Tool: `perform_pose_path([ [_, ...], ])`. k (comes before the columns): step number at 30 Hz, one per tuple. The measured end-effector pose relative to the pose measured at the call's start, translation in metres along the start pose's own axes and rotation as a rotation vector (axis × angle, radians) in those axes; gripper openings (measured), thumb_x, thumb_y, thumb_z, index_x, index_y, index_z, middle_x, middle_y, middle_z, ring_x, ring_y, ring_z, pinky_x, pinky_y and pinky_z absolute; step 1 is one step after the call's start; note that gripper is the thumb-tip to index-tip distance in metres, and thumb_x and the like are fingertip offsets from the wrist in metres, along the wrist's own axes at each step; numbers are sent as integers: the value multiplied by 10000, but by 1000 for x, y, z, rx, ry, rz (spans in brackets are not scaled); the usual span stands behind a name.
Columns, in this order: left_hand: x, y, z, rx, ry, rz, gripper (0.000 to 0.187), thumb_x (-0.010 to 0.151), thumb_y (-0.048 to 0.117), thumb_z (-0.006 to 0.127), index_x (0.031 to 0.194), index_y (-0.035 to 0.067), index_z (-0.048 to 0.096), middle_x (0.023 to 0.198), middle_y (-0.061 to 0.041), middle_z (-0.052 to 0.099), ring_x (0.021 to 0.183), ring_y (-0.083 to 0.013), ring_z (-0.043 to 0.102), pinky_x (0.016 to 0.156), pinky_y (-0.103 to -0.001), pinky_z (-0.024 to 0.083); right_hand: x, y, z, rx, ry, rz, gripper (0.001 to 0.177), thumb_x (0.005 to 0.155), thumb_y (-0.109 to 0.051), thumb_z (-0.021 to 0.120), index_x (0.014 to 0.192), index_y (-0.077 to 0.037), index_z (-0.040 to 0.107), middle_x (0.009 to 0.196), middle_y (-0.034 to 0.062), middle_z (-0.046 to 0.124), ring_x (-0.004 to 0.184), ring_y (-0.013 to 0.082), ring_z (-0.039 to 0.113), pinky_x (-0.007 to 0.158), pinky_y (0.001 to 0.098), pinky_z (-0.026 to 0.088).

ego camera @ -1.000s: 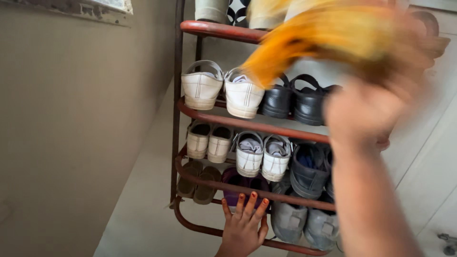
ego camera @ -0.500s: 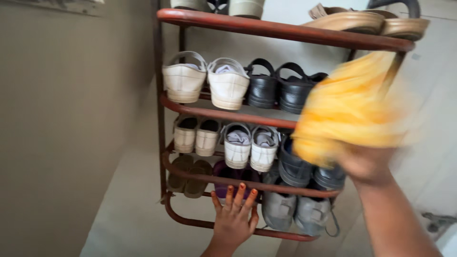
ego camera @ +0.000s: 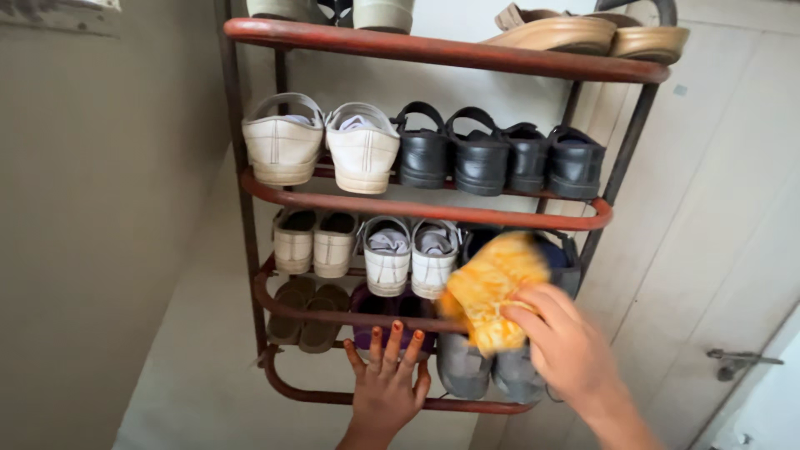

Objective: The person places socks into shoes on a multi-tier shoe rack, then wipes the metal frame of the rack with a yellow cloth. The person handles the shoes and socks by hand and uses the cloth to clean the rack surfaces.

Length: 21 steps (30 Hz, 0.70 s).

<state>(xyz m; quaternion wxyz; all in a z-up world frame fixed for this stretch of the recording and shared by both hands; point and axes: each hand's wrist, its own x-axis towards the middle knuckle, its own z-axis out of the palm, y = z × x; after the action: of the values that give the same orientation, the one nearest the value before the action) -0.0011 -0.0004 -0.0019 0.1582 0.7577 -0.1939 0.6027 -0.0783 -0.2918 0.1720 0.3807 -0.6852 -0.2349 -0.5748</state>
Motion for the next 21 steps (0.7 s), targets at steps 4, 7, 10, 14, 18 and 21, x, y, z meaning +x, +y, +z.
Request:
perform_pose_path([
  [4,5,-5,3,10,42,29,699,911,383,663,1548,210,434,1648,-125,284,1555,-357,143,1177,-719,39,2,10,-5,74,94,34,353,889,65,555,1208,-56,644,1239,162,664,1135,290,663,932,434,548],
  [7,-2,-3,6,-7,-3,10,708,888,395,666,1531,204,439,1625,-136,294,1533,-371,140,1151,-735,25,-7,13,-15,102,159,67,359,887,62,560,1216,-54,641,1256,158,658,1144,286,659,939,438,542],
  [10,-1,-2,8,9,25,12,704,893,386,665,1536,210,437,1632,-135,291,1546,-358,142,1168,-729,32,-18,26,-18,123,173,85,365,884,59,565,1224,-52,639,1274,154,652,1153,282,655,947,442,537],
  [14,-1,-3,7,16,25,23,714,892,390,662,1540,200,431,1628,-143,292,1546,-368,133,1173,-736,31,-47,49,-21,190,79,138,374,881,54,572,1235,-49,636,1296,148,643,1165,276,650,957,448,529],
  [18,-4,-3,8,18,3,5,708,870,399,665,1510,206,433,1609,-133,307,1534,-367,148,1167,-738,33,-68,72,-28,33,-57,170,348,904,121,508,1200,8,652,1316,182,640,1188,293,632,983,455,492],
  [21,-1,-3,8,24,22,30,728,884,390,665,1542,194,421,1618,-168,300,1534,-388,145,1167,-738,43,-50,49,-63,153,546,560,297,1041,98,470,1291,-11,588,1252,167,644,975,256,627,771,444,535],
])
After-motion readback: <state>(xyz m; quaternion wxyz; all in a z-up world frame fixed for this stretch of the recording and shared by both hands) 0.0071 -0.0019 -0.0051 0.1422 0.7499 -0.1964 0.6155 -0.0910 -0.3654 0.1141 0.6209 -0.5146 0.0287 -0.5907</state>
